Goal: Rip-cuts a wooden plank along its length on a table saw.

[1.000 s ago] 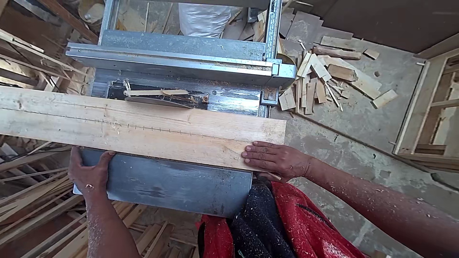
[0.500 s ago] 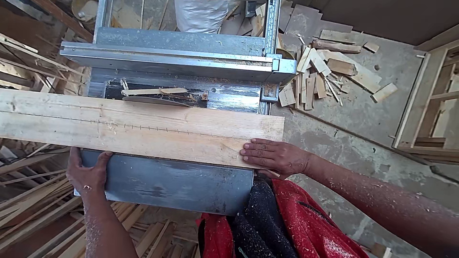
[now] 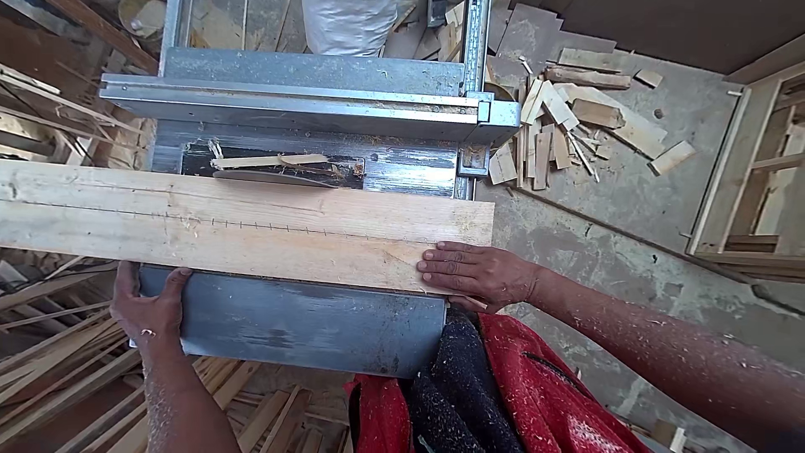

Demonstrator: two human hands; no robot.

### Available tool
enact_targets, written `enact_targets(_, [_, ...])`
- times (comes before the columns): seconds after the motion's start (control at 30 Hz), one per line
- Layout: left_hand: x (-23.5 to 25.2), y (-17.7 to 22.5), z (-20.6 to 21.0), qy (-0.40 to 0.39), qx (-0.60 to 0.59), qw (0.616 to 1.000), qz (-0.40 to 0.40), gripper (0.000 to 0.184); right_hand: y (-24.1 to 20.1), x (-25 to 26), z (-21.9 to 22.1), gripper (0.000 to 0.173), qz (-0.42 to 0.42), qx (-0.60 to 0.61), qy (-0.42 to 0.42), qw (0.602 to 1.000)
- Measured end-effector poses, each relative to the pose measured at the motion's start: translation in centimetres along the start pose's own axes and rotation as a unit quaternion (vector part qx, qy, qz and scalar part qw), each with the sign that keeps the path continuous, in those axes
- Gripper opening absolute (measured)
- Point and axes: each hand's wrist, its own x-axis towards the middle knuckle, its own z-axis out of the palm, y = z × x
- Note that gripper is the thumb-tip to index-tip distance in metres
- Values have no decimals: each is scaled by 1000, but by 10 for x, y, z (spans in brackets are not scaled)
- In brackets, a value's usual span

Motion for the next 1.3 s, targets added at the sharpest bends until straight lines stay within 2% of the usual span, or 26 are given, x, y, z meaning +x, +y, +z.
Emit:
enact_targets(1.07, [11, -15, -4, 6, -47, 999, 18, 82, -1, 17, 7, 53, 3, -17, 3, 1000])
enact_targets(1.3, [13, -13, -7, 2, -37, 999, 36, 76, 3, 23, 4, 54, -10, 8, -7, 1000])
